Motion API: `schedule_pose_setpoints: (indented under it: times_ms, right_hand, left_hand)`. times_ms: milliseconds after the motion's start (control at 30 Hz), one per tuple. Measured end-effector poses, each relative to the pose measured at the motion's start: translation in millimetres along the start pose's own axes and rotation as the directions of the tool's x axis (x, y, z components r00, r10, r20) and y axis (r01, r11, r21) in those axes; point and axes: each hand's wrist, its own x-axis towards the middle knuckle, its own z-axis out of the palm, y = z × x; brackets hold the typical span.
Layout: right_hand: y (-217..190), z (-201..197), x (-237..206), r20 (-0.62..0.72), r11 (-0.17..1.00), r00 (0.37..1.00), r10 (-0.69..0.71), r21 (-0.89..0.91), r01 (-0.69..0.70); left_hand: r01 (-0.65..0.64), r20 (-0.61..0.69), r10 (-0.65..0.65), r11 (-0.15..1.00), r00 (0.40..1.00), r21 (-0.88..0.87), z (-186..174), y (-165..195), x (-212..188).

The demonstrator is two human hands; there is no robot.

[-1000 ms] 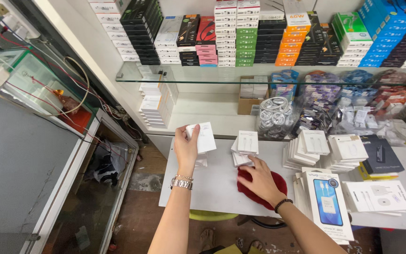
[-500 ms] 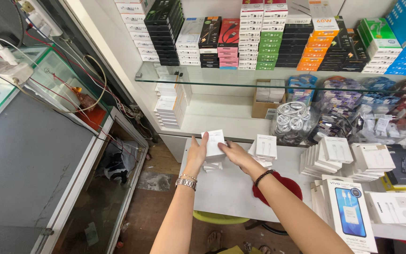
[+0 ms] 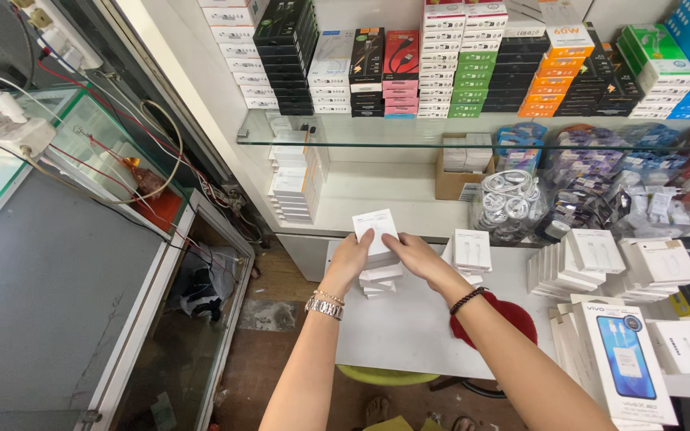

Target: The person wipes small white boxes with a red cloth, one at a time, then stacks them on a glass shelf. The person repeats this process for multiple boxes, handling each individually and placing them in a neat stack.

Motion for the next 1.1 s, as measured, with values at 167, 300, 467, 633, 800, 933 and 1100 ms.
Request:
schedule_pose_setpoints:
  times_ms: [167,300,467,633,800,933,1100]
  right_hand:
    - [1,3,-2,0.045,0.998,0.998,0.054,0.014,-0.054]
    - [6,-1,1,0.123,0.992,0.992,0.033,0.114,-0.047]
    - [-6,-18,2,0.224,0.990,0.970,-0.098,0.121,0.072]
    - [-12,-21,-8,0.110,0.922,0.918,-0.381,-0.023,0.386]
    - [17,0,-19,0.023,0.818,0.842,-0.539,-0.226,0.529]
    - [40,10,-16,0.017,0.817,0.836,-0.549,-0.202,0.541]
    - [47,13,-7,0.023,0.823,0.846,-0.533,-0.220,0.524]
  left_hand:
    - [-0.037,0.082,0.035,0.999,0.996,0.016,-5,-13,2]
    - [0.048,0.235,0.005,0.974,0.972,-0.222,-6,-29,11]
    - [0.002,0.263,0.080,0.954,0.961,-0.299,-9,-21,18]
    - [-0.374,0.196,0.461,0.856,0.866,-0.357,-8,-15,6]
    - [-0.586,0.108,0.601,0.797,0.792,-0.144,10,-36,-21]
    - [-0.592,0.109,0.592,0.805,0.799,-0.031,15,-46,-31]
    - [-0.585,0.102,0.586,0.810,0.804,-0.040,13,-47,-32]
